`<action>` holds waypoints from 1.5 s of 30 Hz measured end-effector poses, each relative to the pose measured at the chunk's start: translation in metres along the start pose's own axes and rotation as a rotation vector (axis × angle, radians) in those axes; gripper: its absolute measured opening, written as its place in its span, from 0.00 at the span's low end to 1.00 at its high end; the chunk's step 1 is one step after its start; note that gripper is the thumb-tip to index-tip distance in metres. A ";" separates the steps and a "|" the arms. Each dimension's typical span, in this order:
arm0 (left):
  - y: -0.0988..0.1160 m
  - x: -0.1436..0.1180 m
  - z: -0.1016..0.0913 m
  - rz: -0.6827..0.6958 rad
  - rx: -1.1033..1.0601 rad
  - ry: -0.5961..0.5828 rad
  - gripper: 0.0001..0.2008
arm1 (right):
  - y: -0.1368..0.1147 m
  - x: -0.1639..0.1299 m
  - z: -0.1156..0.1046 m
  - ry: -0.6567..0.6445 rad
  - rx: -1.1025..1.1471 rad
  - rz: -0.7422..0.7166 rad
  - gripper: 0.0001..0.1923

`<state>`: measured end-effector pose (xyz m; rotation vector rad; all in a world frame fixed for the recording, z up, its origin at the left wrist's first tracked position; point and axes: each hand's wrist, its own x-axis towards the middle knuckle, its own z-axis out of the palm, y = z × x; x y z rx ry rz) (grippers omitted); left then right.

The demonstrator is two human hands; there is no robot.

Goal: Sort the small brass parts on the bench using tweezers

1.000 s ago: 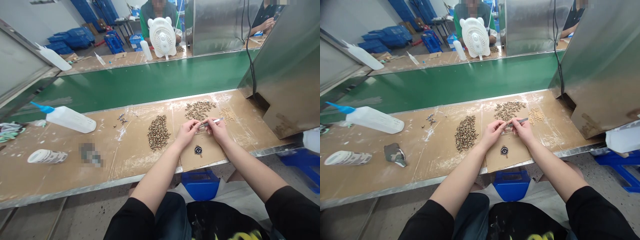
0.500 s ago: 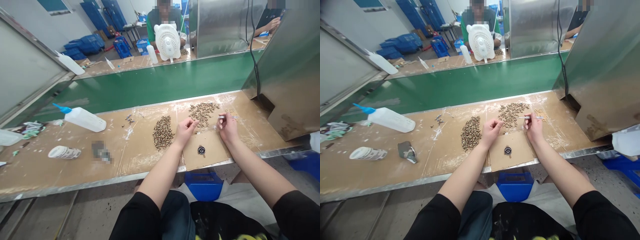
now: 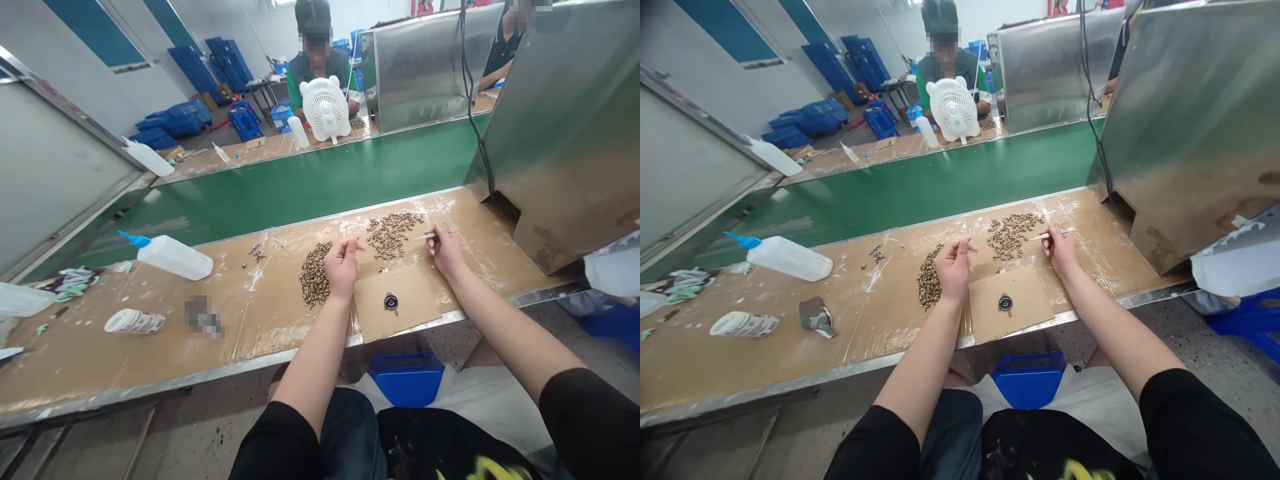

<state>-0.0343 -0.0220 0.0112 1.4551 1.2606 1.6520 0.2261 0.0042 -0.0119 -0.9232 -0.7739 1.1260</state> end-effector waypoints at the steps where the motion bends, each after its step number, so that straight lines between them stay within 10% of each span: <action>1: 0.004 0.000 -0.002 -0.029 -0.033 0.031 0.27 | 0.001 0.001 0.000 -0.009 -0.007 0.015 0.28; 10: 0.037 -0.004 0.002 -0.031 0.212 -0.497 0.19 | 0.004 0.003 -0.001 -0.045 -0.016 0.041 0.27; 16: 0.033 0.002 0.011 -0.018 0.209 -0.562 0.16 | 0.005 0.000 0.001 -0.090 -0.080 0.026 0.28; 24: 0.016 0.002 0.023 0.098 0.514 -0.927 0.02 | 0.002 -0.002 0.005 -0.123 -0.128 0.027 0.30; 39: 0.030 -0.001 0.026 0.165 0.828 -1.026 0.04 | -0.001 -0.003 0.007 -0.155 -0.210 0.058 0.30; 45: 0.011 -0.001 0.021 -0.142 0.092 -0.510 0.14 | -0.002 -0.010 0.007 -0.229 -0.231 0.017 0.31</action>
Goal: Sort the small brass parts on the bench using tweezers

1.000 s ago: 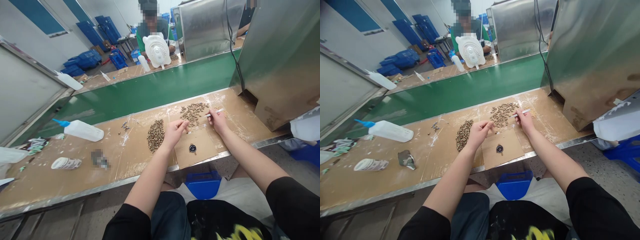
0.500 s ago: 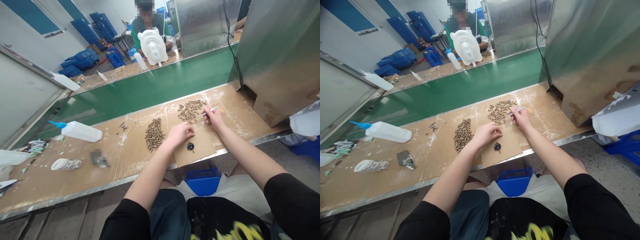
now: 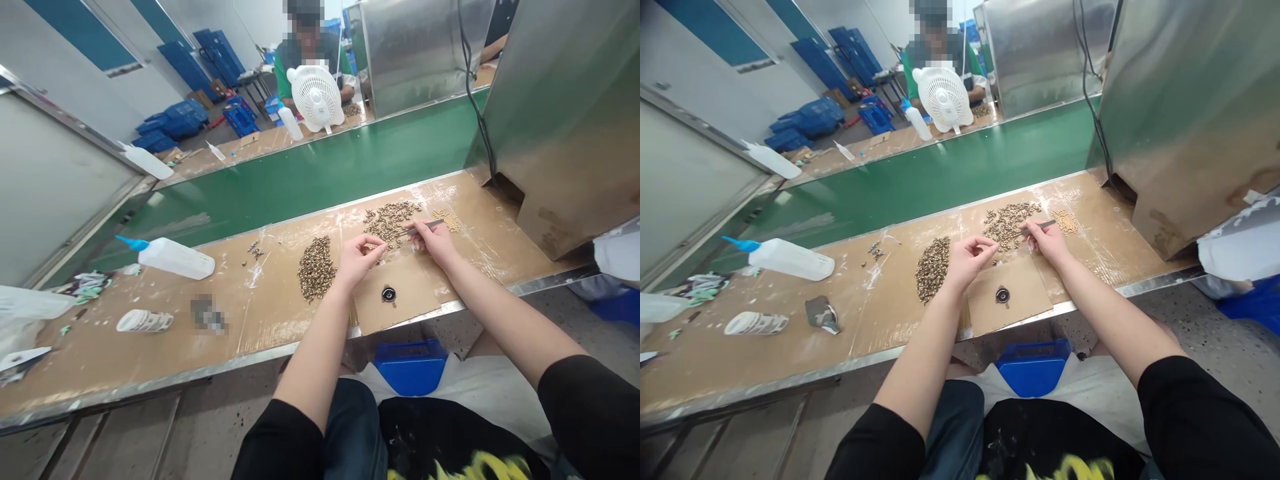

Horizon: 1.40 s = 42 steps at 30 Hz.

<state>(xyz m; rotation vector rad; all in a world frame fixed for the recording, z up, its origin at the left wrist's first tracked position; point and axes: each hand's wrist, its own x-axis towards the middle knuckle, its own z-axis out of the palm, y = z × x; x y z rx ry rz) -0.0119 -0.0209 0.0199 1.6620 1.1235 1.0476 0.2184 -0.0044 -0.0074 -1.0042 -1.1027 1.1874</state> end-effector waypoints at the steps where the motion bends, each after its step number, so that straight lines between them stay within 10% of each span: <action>1: -0.006 0.001 0.001 -0.012 -0.143 0.076 0.17 | 0.000 -0.003 0.001 -0.026 -0.002 -0.009 0.32; 12: -0.021 0.014 0.006 -0.035 -0.755 0.178 0.23 | -0.021 0.001 0.054 -0.156 0.233 -0.123 0.21; 26: -0.023 0.011 0.011 -0.002 -0.761 0.038 0.14 | -0.008 -0.009 0.058 -0.109 -0.034 -0.495 0.15; 42: -0.015 0.006 0.011 -0.080 -0.741 -0.027 0.19 | -0.009 -0.013 0.056 -0.071 -0.032 -0.434 0.21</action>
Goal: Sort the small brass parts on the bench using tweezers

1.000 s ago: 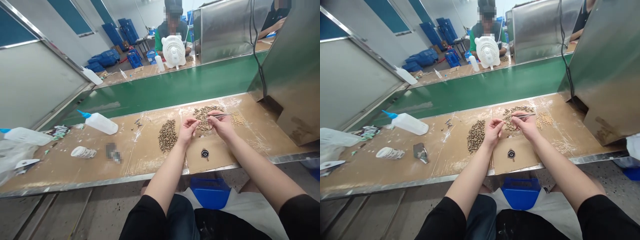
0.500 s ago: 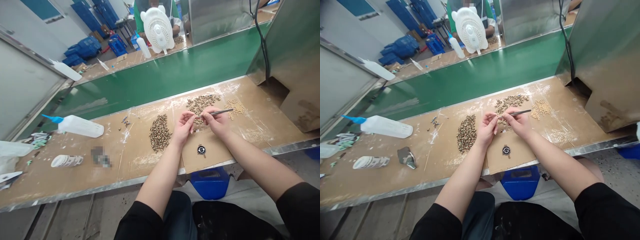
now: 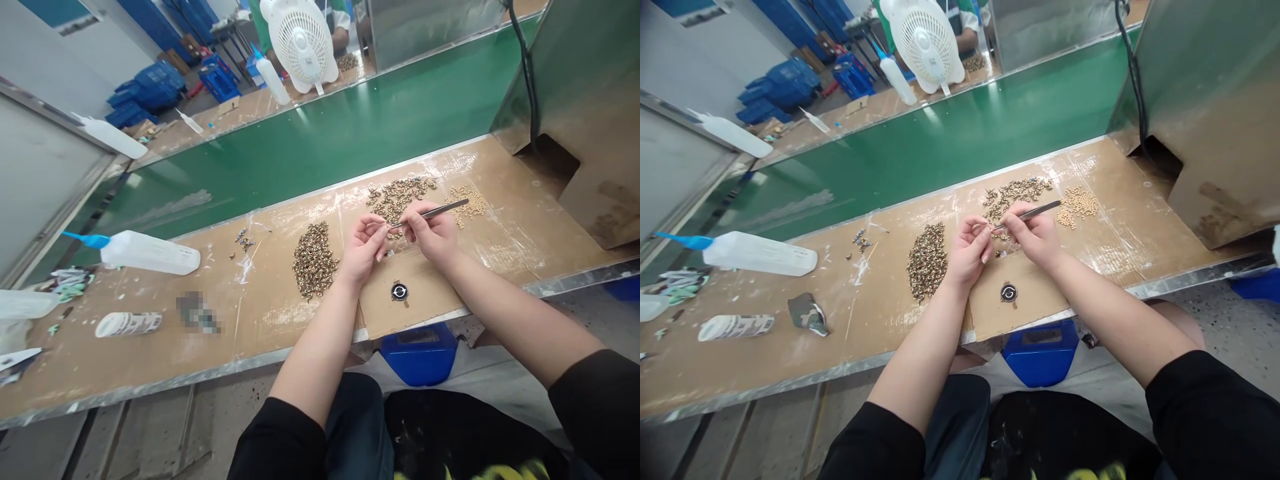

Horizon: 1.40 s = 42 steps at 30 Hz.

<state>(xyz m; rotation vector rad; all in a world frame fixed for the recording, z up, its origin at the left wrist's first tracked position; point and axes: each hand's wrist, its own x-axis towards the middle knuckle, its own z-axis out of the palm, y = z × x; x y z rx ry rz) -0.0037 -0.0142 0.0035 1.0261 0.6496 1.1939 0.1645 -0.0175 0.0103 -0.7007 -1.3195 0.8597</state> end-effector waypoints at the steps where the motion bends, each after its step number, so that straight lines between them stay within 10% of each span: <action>1: 0.001 0.000 0.000 -0.014 -0.012 -0.009 0.20 | -0.001 0.000 0.001 0.003 0.015 0.007 0.22; 35: 0.003 -0.005 0.003 -0.080 -0.036 -0.102 0.18 | -0.005 -0.003 0.001 -0.103 0.035 0.074 0.23; 42: 0.002 -0.008 0.004 -0.177 -0.037 -0.059 0.16 | 0.000 -0.006 0.004 -0.029 0.097 0.274 0.23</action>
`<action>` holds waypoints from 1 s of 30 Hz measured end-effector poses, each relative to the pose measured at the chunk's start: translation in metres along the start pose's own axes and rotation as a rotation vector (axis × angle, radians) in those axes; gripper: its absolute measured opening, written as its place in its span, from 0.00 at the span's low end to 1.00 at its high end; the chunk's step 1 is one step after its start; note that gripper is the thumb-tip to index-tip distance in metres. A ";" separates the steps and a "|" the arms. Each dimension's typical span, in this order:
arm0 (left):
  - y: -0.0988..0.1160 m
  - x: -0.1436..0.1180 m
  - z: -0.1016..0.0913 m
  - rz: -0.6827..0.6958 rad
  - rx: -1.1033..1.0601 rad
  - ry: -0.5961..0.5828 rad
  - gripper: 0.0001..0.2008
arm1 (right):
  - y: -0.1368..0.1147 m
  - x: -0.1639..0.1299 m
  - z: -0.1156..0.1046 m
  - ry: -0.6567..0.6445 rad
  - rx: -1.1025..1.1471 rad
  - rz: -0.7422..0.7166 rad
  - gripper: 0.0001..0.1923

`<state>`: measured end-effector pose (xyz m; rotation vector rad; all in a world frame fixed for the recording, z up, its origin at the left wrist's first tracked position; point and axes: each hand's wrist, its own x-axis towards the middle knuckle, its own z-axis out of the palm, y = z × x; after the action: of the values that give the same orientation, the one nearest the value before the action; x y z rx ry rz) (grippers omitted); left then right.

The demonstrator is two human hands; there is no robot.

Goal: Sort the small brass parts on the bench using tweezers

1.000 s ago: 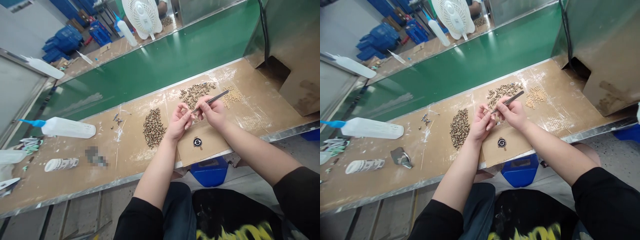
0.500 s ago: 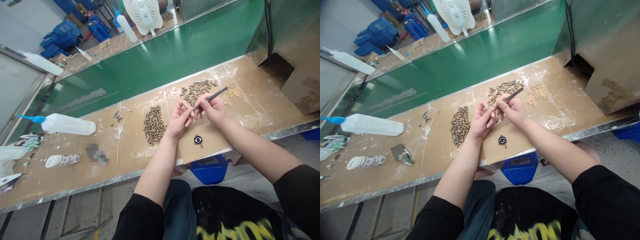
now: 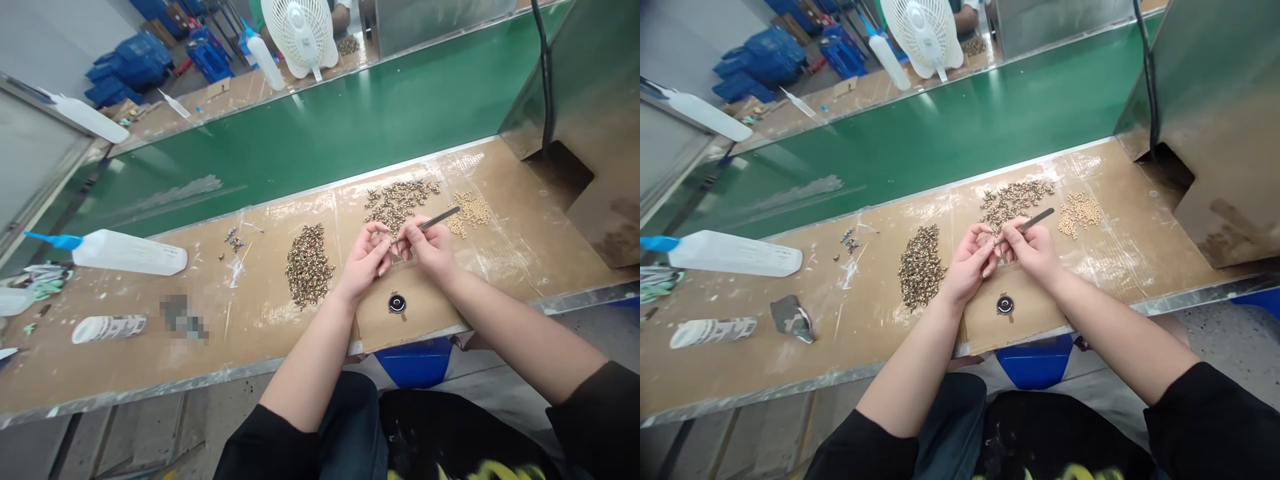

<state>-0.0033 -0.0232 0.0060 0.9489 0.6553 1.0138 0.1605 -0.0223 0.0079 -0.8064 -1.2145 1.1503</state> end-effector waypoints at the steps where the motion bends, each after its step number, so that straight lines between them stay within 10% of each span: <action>1: -0.001 0.000 0.000 -0.011 -0.011 0.002 0.16 | 0.001 0.001 0.000 0.009 0.013 0.027 0.23; 16: -0.033 0.015 -0.007 0.101 -0.049 0.028 0.24 | 0.023 0.001 -0.012 0.027 -0.113 0.053 0.13; 30: -0.026 0.021 0.000 0.064 -0.003 0.120 0.29 | 0.023 0.007 -0.019 0.079 -0.132 -0.039 0.25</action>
<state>0.0160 -0.0100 -0.0178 0.9160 0.7268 1.1355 0.1729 -0.0076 -0.0161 -0.9152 -1.2444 1.0051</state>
